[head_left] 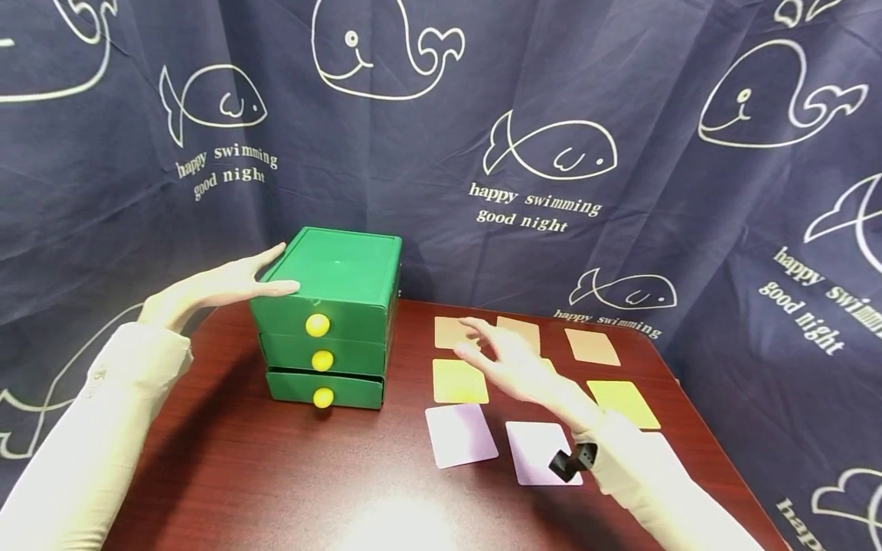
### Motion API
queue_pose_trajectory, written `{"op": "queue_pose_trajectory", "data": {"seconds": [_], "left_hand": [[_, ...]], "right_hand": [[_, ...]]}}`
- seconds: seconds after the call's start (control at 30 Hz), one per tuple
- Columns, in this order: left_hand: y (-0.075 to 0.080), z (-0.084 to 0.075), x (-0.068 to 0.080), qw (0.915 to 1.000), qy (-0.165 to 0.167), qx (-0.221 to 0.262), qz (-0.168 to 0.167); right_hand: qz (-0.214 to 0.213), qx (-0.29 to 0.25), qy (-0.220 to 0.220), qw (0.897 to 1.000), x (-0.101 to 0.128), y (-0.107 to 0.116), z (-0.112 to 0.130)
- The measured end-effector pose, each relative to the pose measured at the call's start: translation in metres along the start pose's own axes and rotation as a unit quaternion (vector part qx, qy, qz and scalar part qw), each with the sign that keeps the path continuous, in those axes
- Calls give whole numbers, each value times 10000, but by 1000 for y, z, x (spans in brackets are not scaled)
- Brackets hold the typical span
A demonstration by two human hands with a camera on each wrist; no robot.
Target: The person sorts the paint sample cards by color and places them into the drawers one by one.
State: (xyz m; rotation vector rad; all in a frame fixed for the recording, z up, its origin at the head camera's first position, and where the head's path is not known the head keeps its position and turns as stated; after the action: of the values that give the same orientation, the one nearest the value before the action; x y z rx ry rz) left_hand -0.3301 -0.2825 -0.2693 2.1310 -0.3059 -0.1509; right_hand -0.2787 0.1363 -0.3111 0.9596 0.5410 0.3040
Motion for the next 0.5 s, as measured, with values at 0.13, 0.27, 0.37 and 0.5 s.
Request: {"op": "queue_pose_trajectory", "data": {"seconds": [0.13, 0.27, 0.37, 0.5], "left_hand": [[-1, 1, -1, 9999, -86, 93, -5], [-1, 1, -2, 9998, -136, 124, -41], [-1, 0, -2, 9998, -171, 131, -40], [-1, -1, -3, 9998, -162, 118, -35]], "right_hand": [[218, -576, 110, 9980, -10, -5, 21], [436, -1365, 70, 9897, -19, -9, 43], [637, -1862, 64, 9804, -26, -15, 60], [882, -2308, 250, 9687, -35, -26, 81]]}}
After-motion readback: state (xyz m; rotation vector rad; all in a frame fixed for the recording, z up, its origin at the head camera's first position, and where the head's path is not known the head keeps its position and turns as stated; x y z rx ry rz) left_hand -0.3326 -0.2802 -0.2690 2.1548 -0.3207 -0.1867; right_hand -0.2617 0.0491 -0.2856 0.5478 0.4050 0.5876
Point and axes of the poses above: each hand's wrist, its own x-axis away from the middle knuckle, its own y-axis out of the back of the hand, z = x × y, the point moved 3 cm from there along -x, towards the middle knuckle, and after that the axes turned 1 degree about -z, right-handed, at the moved point
